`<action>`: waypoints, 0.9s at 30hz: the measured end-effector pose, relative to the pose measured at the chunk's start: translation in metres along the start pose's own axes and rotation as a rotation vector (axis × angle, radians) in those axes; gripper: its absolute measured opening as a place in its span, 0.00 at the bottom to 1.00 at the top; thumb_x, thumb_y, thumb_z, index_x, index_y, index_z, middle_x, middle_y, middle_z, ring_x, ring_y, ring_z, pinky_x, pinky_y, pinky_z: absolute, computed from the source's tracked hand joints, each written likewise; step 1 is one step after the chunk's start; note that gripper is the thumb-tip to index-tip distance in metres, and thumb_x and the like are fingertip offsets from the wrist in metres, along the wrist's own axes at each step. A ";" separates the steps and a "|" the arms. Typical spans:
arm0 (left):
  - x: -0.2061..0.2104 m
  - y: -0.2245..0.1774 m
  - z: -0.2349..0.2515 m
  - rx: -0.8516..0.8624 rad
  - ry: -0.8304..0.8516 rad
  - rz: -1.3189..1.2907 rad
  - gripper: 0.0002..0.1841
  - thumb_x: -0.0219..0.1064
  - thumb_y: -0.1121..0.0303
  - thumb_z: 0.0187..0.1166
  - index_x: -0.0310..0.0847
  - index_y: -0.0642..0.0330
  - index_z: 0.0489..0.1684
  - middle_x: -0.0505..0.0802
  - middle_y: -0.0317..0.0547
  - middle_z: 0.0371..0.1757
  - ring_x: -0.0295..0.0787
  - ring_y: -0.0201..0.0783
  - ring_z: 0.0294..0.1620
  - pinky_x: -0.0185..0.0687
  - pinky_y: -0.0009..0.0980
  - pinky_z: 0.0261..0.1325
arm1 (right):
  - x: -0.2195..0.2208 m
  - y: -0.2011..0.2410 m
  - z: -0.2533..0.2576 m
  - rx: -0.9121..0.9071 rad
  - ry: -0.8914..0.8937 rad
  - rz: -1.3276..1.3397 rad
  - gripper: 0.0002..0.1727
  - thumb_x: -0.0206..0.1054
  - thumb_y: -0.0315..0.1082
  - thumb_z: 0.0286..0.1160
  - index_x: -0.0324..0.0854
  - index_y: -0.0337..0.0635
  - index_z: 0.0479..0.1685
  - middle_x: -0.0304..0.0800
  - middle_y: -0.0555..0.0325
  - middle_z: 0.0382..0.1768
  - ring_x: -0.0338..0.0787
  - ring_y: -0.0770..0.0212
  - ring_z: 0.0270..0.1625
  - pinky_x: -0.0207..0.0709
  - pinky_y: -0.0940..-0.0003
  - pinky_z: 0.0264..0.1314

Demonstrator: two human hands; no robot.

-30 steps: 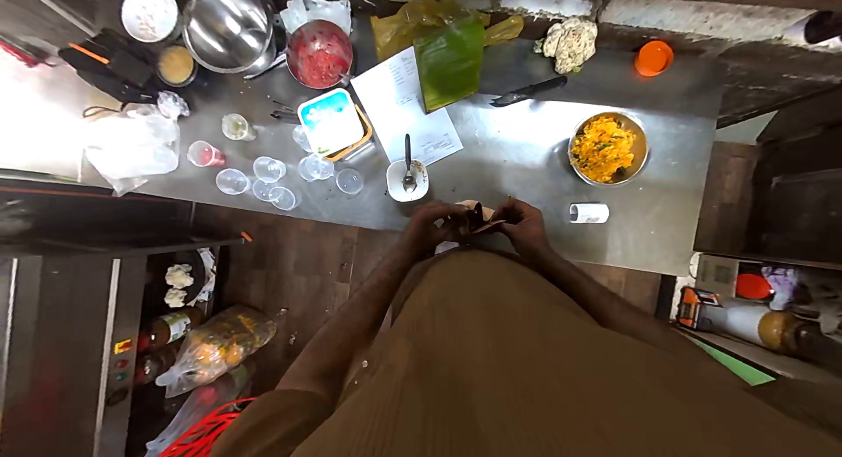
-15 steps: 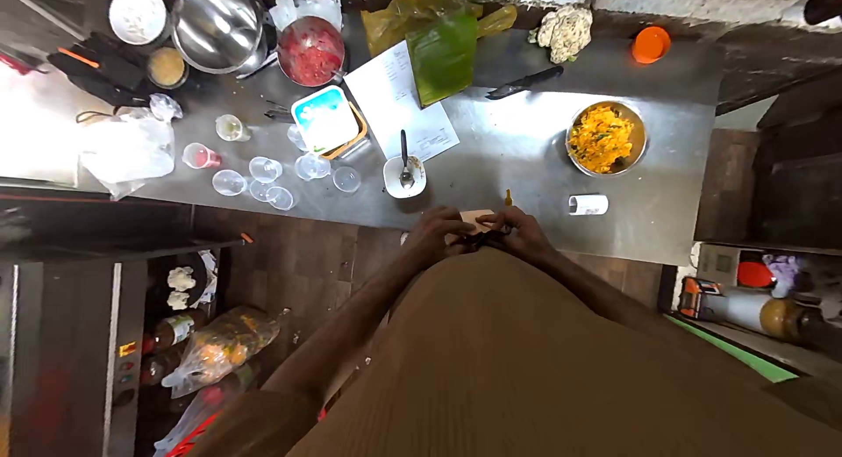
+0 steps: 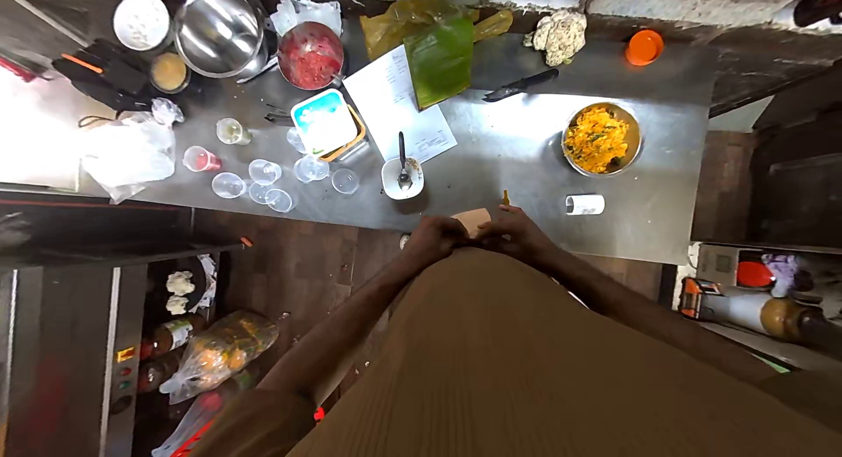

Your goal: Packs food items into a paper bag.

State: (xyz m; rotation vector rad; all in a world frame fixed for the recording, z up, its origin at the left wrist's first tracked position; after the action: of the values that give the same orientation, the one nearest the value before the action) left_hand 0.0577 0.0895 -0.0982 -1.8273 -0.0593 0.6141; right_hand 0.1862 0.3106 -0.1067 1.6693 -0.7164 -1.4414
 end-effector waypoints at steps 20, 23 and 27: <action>-0.019 0.019 0.036 -0.662 0.262 -0.204 0.12 0.67 0.68 0.83 0.90 0.52 0.59 0.93 0.50 0.42 0.86 0.40 0.33 0.83 0.42 0.41 | 0.003 0.016 0.023 -0.027 0.028 -0.390 0.22 0.68 0.53 0.80 0.87 0.58 0.70 0.88 0.63 0.72 0.83 0.57 0.77 0.61 0.43 0.89; -0.019 0.021 0.034 -0.648 0.285 -0.196 0.12 0.67 0.67 0.83 0.91 0.49 0.59 0.94 0.50 0.42 0.87 0.41 0.34 0.84 0.43 0.40 | 0.010 0.012 0.022 -0.072 0.046 -0.392 0.12 0.69 0.47 0.80 0.91 0.57 0.54 0.96 0.67 0.49 0.94 0.64 0.57 0.67 0.46 0.87; -0.023 -0.013 0.013 -0.269 0.045 0.154 0.17 0.73 0.58 0.78 0.90 0.50 0.62 0.93 0.43 0.61 0.91 0.39 0.59 0.87 0.46 0.65 | 0.011 0.010 0.029 -0.128 -0.027 -0.378 0.08 0.69 0.41 0.79 0.94 0.52 0.43 0.96 0.63 0.38 0.95 0.62 0.48 0.81 0.53 0.74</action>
State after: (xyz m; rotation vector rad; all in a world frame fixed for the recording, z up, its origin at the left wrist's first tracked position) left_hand 0.0356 0.0982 -0.0803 -2.1201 0.0312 0.6994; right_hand 0.1604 0.2906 -0.1050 1.7498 -0.3219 -1.7328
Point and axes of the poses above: each hand's wrist, its own z-axis towards the middle knuckle, its own x-axis out of the palm, y = z × x, the point moved 1 cm from there along z, towards the middle knuckle
